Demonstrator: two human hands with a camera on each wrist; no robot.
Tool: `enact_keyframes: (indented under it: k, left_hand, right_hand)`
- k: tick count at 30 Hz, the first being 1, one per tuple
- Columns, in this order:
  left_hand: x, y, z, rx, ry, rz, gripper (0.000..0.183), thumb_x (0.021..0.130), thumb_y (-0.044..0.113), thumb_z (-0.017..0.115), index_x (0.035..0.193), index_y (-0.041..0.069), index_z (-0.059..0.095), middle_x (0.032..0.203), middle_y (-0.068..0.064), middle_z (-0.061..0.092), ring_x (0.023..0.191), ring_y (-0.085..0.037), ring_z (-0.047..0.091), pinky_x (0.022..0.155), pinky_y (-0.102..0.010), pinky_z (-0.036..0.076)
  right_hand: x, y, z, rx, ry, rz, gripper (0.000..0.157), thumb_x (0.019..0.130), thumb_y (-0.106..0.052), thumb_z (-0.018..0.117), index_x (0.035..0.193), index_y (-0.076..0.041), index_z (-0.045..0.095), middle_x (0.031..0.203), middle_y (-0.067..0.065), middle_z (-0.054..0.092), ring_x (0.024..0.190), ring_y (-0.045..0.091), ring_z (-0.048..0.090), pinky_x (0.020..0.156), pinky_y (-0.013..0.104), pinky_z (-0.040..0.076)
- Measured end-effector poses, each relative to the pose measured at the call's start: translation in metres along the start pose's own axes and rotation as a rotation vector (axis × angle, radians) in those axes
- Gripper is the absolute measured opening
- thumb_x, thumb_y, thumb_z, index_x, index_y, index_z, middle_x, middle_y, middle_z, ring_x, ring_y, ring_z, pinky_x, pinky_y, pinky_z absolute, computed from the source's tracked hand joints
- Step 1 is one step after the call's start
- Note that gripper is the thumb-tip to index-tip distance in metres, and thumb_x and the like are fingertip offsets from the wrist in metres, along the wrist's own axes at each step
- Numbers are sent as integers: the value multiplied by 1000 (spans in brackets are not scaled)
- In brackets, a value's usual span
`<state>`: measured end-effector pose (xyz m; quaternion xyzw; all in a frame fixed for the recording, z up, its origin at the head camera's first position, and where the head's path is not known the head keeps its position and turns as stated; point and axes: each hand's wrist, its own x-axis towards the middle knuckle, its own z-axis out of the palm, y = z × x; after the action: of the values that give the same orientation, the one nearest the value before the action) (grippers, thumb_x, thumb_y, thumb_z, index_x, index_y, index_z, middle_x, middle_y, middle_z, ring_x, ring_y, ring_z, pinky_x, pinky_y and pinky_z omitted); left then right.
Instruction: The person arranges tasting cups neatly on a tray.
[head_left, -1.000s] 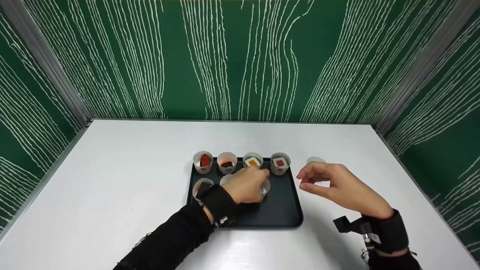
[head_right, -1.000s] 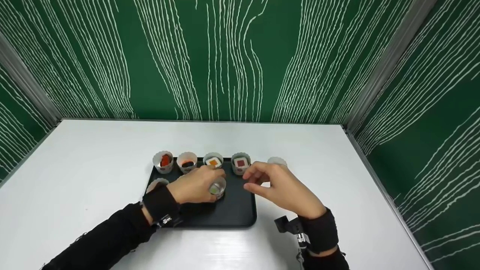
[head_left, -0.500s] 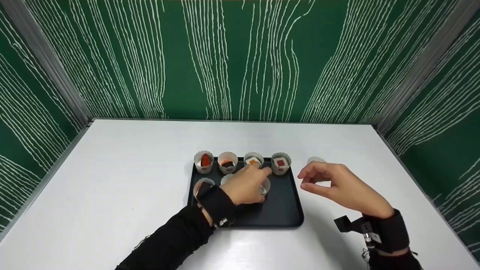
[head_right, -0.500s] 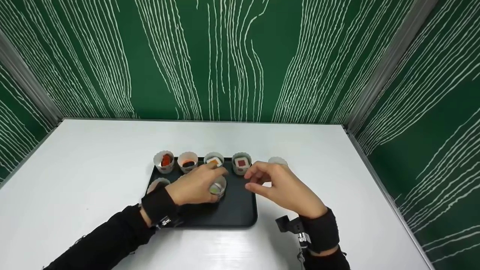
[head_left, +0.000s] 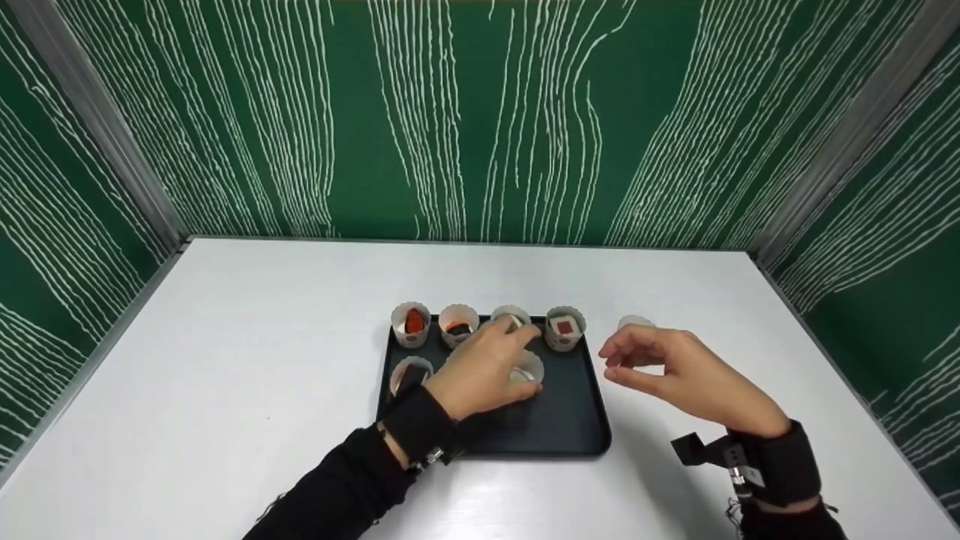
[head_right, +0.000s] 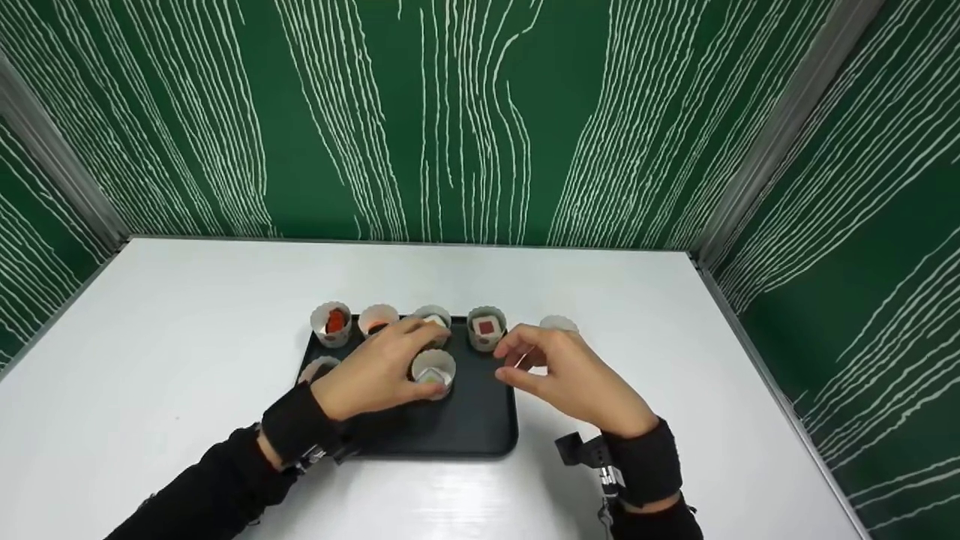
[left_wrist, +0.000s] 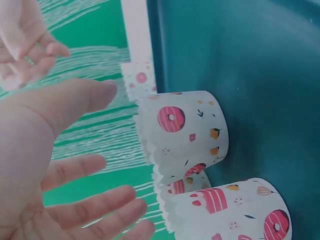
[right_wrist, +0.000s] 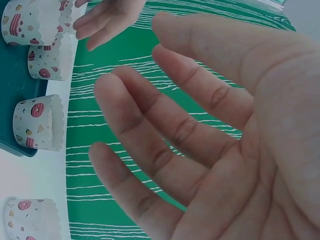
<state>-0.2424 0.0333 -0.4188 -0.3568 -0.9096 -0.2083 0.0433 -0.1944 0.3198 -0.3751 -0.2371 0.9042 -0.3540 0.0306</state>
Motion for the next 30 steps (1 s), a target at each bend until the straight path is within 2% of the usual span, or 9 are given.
enact_keyframes:
  k: [6, 13, 19, 26, 30]
  left_hand:
    - [-13, -3, -2, -50, 100, -6, 63, 95, 34, 83, 147, 8, 60, 139, -15, 64, 125, -30, 67, 104, -44, 58]
    - [-28, -4, -9, -49, 258, -46, 59, 92, 33, 87, 139, 6, 65, 120, -14, 68, 109, -28, 70, 96, -40, 60]
    - [-39, -8, -16, -47, 267, -66, 59, 93, 34, 86, 141, 5, 65, 128, -15, 69, 117, -29, 70, 101, -41, 60]
    - [-47, -16, -22, -68, 277, -94, 46, 93, 26, 86, 130, 3, 71, 131, -16, 70, 122, -31, 70, 100, -44, 60]
    - [-50, -19, -25, -103, 268, -96, 38, 93, 21, 85, 125, 4, 73, 131, -15, 71, 123, -32, 70, 99, -45, 60]
  right_hand:
    - [0, 1, 1, 2, -1, -7, 13, 103, -28, 74, 114, -22, 72, 114, -7, 70, 104, 8, 74, 95, 23, 59]
    - [1, 2, 2, -5, 4, -7, 15, 104, -27, 74, 117, -22, 72, 116, -5, 70, 105, 8, 74, 96, 23, 59]
    - [1, 3, 1, -6, -5, 19, 22, 104, -29, 73, 124, -22, 72, 121, -5, 70, 107, 10, 74, 98, 27, 59]
    - [2, 8, 3, -40, 2, 46, 24, 103, -30, 74, 126, -22, 71, 121, -5, 71, 108, 12, 74, 100, 36, 60]
    - [3, 14, 2, -56, 18, 63, 24, 103, -32, 74, 125, -23, 71, 122, -5, 71, 110, 14, 74, 100, 36, 60]
